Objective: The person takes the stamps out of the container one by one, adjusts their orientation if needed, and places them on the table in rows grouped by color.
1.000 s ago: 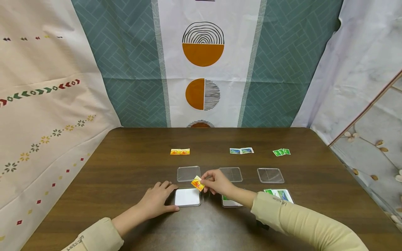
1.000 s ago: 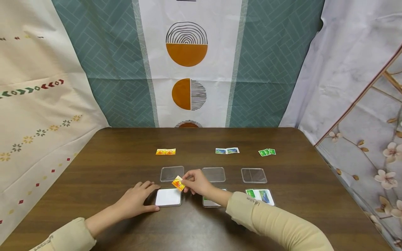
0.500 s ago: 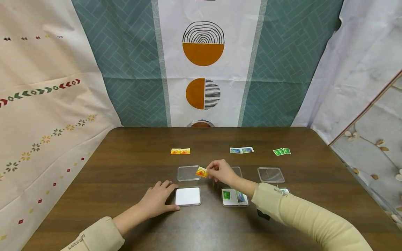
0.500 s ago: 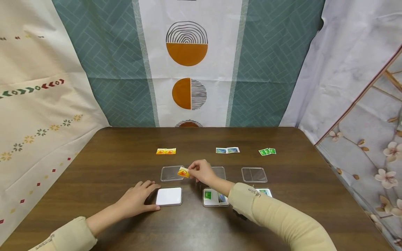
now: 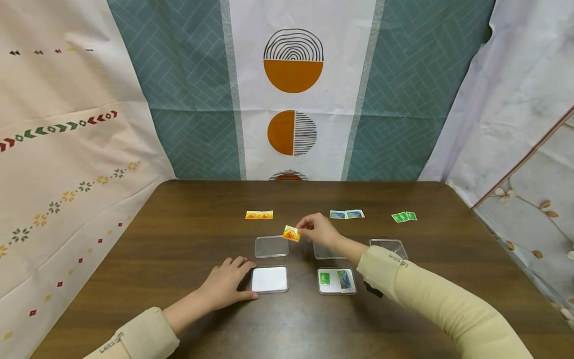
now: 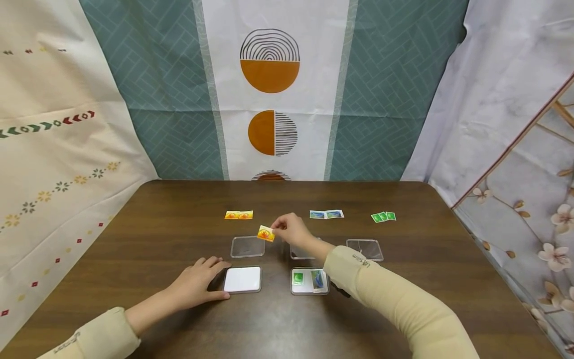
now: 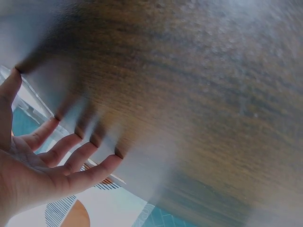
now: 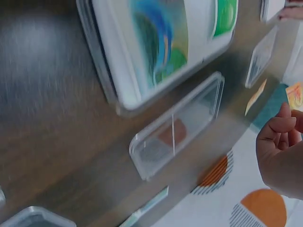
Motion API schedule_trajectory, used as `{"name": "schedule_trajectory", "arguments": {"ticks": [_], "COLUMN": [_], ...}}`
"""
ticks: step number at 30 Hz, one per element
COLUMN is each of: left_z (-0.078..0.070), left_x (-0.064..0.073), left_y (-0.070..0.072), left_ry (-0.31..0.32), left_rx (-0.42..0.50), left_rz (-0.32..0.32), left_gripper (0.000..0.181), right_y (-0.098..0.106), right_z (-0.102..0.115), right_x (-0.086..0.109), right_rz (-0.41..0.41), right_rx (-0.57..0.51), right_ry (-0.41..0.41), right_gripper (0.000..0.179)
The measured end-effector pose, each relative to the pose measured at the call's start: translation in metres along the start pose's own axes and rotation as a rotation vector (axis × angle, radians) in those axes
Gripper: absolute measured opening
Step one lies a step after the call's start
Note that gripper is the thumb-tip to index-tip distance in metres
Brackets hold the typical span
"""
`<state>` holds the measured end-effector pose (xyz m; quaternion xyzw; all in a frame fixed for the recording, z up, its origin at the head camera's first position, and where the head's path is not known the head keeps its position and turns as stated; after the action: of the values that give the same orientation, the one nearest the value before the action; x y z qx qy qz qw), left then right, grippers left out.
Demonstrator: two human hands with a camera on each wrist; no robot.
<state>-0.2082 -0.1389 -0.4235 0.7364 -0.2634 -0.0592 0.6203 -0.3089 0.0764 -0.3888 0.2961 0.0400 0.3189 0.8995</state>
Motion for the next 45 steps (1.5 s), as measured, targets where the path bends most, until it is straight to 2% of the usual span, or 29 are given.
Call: {"name": "schedule_trajectory", "arguments": {"ticks": [6, 11, 18, 25, 32, 45], "left_z": [-0.001, 0.0, 0.0, 0.0, 0.0, -0.001], "left_x": [0.001, -0.001, 0.002, 0.004, 0.0, 0.004], "left_y": [0.0, 0.0, -0.002, -0.004, 0.0, 0.0], "left_ry": [-0.002, 0.004, 0.012, 0.007, 0.001, -0.003], "left_rx": [0.004, -0.004, 0.015, 0.019, 0.014, 0.005], "left_rz": [0.002, -0.005, -0.006, -0.013, -0.008, -0.01], "left_gripper": [0.068, 0.068, 0.068, 0.068, 0.068, 0.068], "right_y": [0.017, 0.025, 0.025, 0.026, 0.034, 0.036], "right_z": [0.004, 0.007, 0.013, 0.01, 0.013, 0.011], "right_x": [-0.008, -0.016, -0.033, -0.05, -0.07, -0.102], "right_rz": [-0.019, -0.031, -0.011, -0.023, 0.012, 0.052], "right_rx": [0.134, 0.163, 0.172, 0.175, 0.273, 0.365], "right_ry": [0.048, 0.063, 0.046, 0.022, 0.034, -0.043], "right_gripper": [0.01, 0.009, 0.009, 0.01, 0.007, 0.005]}}
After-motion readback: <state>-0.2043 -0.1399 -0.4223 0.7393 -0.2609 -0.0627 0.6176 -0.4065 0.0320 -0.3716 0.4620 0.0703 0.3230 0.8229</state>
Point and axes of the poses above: each hand's wrist, its own x-axis away from the middle knuckle, its own y-axis out of the back of the hand, z = x × y, the point moved 5 cm from there along -x, towards the middle knuckle, and after that the axes turned 15 degrees about z, right-handed, at the moved point
